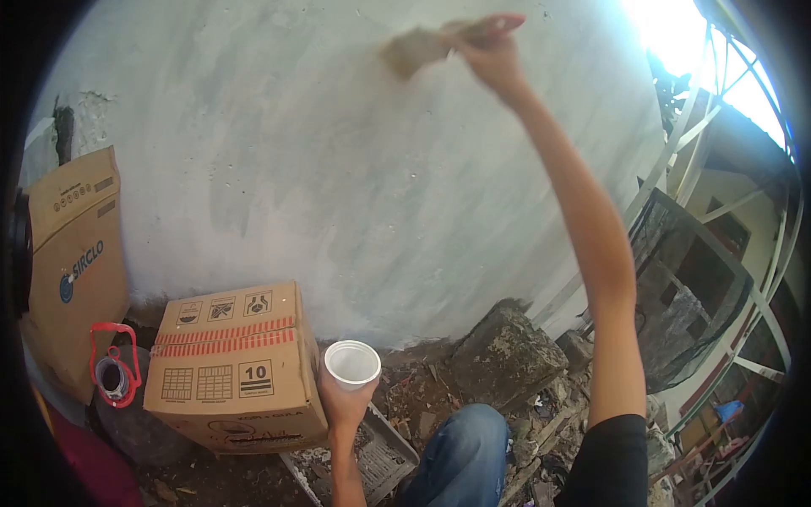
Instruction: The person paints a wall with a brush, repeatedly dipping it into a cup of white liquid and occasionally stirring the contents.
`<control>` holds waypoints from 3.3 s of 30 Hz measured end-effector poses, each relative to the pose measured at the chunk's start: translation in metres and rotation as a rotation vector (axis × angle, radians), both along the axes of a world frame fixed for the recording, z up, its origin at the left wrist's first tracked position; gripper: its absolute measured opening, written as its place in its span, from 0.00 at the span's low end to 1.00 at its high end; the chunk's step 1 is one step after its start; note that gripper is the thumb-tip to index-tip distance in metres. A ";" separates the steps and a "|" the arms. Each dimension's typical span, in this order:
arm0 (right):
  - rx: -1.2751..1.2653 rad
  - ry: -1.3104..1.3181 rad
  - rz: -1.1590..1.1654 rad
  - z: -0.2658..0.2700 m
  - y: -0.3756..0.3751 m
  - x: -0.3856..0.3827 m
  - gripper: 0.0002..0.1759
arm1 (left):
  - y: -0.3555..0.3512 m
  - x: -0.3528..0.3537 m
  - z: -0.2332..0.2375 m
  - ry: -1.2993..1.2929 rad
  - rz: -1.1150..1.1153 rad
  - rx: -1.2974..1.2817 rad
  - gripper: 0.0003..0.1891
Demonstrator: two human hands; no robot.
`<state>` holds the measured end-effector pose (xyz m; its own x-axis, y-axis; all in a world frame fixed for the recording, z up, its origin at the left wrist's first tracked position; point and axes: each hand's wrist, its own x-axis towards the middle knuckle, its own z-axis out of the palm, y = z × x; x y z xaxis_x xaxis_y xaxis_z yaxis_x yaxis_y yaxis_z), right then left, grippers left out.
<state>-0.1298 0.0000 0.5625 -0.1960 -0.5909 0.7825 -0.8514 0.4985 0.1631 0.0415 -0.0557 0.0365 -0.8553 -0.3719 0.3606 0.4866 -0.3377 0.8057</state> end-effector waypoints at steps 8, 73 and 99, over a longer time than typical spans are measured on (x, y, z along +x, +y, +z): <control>0.015 0.817 -0.224 0.040 -0.017 0.014 0.02 | -0.001 -0.001 0.003 0.013 0.020 -0.031 0.31; 0.522 0.174 -0.094 -0.299 0.003 0.042 0.18 | 0.002 0.005 -0.006 -0.003 -0.091 0.052 0.35; 0.955 0.313 -0.346 -0.384 0.016 0.081 0.28 | 0.008 0.027 -0.023 -0.243 -0.652 0.522 0.33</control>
<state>-0.0490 0.0158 0.1780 -0.3411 -0.9375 0.0685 -0.5398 0.2550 0.8022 0.0682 -0.0474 0.0130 -0.9864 0.1525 0.0605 -0.0983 -0.8444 0.5266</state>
